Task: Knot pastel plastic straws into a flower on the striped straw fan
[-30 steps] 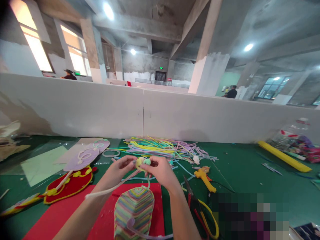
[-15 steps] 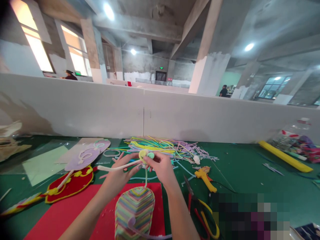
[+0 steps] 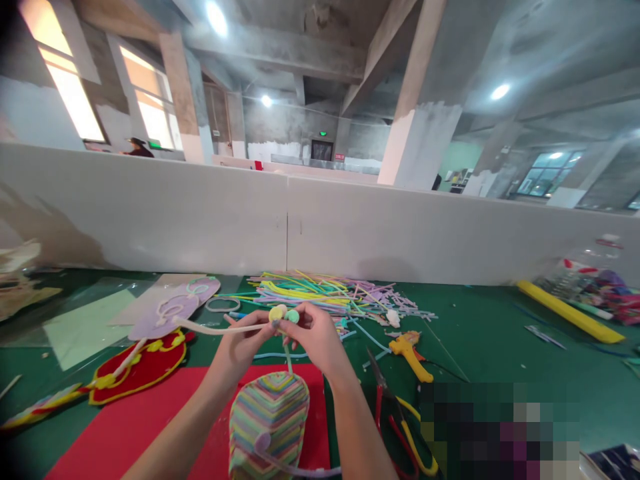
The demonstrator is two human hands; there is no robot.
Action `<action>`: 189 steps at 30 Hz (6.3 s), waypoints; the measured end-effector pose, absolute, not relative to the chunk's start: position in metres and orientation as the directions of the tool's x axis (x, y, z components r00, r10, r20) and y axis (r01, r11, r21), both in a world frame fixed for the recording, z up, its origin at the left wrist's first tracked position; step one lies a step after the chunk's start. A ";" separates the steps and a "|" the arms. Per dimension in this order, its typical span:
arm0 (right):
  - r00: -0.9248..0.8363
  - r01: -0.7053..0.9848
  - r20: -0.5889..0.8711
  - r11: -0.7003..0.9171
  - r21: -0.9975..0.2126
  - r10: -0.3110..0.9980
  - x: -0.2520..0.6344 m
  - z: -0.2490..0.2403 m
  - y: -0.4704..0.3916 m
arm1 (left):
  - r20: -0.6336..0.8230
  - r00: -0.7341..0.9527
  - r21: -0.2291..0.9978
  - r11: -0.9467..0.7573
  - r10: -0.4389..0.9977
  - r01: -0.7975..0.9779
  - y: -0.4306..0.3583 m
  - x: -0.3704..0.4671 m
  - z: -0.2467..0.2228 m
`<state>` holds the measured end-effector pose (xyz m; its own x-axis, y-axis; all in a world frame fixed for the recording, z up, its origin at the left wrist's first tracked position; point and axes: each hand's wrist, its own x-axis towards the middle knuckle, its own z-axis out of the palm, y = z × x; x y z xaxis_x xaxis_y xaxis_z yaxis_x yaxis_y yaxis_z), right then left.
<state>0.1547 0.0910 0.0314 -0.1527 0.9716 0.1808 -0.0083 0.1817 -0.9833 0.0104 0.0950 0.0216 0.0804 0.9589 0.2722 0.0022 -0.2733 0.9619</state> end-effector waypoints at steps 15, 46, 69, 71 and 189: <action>-0.235 0.040 0.092 0.104 -0.994 0.968 0.164 0.030 0.089 | 0.214 0.029 0.975 -0.211 0.977 -0.071 0.098 0.006 0.021; -0.064 0.536 0.391 0.362 -0.763 0.918 0.165 0.049 0.073 | 0.186 0.024 0.978 -0.182 0.982 -0.098 0.096 0.010 0.023; -0.097 0.509 0.364 0.360 -0.782 0.926 0.183 0.047 0.079 | 0.216 0.152 0.974 -0.224 0.964 0.033 0.090 0.009 0.028; -0.111 0.515 0.350 0.355 -0.780 0.930 0.186 0.048 0.079 | 0.210 0.175 0.974 -0.221 0.962 0.048 0.092 0.009 0.028; -0.181 0.485 0.760 0.729 -0.483 0.625 0.192 0.053 0.076 | 0.061 0.109 0.987 -0.044 0.992 -0.155 0.067 0.011 0.052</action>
